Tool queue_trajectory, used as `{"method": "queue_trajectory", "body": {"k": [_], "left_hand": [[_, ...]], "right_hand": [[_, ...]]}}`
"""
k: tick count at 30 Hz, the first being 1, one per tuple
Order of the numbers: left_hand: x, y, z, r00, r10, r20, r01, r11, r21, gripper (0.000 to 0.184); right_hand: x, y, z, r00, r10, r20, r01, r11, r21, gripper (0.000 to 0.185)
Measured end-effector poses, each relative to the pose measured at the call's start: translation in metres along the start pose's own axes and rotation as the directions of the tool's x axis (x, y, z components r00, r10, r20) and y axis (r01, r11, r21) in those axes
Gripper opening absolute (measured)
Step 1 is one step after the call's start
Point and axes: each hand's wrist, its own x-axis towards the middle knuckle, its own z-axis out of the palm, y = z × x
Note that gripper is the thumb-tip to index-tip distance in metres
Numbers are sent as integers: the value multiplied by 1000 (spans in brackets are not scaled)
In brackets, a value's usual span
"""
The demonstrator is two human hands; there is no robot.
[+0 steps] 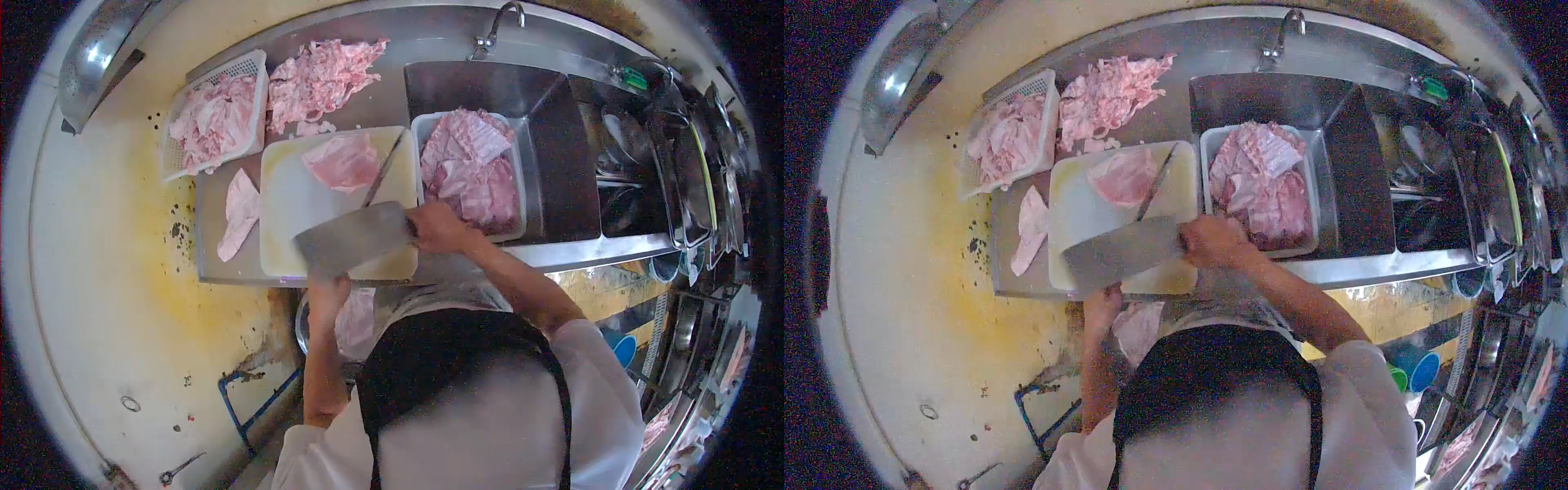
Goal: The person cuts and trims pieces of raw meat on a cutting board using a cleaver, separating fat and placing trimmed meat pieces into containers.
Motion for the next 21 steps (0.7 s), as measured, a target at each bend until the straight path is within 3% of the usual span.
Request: {"method": "queue_trajectory", "body": {"k": [1,3,6,8,9,11,12,14,16,17,19,20,21], "left_hand": [[-7,-6,7,999,50,-9,-49,994,99,23],[-7,-15,9,997,-41,-59,45,997,69,23],[8,16,-44,977,-169,-129,131,956,-263,25],[15,24,-60,965,-262,-29,252,949,-191,26],[12,25,-61,948,-318,30,319,936,-149,26],[14,14,-34,991,-120,57,127,982,-143,26],[15,7,-20,998,-16,60,24,990,-138,26],[2,-5,-8,984,157,-83,-149,984,101,27],[5,-6,-18,981,156,-117,-141,982,129,24],[11,4,-34,995,48,-92,-46,999,27,22],[22,17,-60,987,-161,-22,156,974,-165,18],[21,13,-62,981,-181,-65,165,966,-198,36],[25,15,-60,986,-161,-36,151,969,-196,29]], "right_hand": [[-1,-8,-5,1000,7,-21,-7,1000,0,43],[-2,-18,-16,997,29,-72,-28,1000,1,37],[-37,60,8,970,191,-153,-178,980,92,44],[-55,89,21,945,240,-220,-213,967,141,48],[-51,71,14,952,247,-182,-225,965,134,50],[-27,2,-15,961,256,-101,-243,962,120,55],[-15,-5,-12,984,126,-128,-115,989,94,54],[5,-18,-4,975,-142,-173,152,987,47,52],[4,15,20,989,48,-139,-45,999,27,49],[-7,37,24,981,148,-122,-148,989,8,48],[-45,65,6,936,351,16,-347,917,194,47],[-44,63,8,948,313,-62,-299,939,172,44],[-46,58,9,951,278,-133,-258,954,151,41]]}}
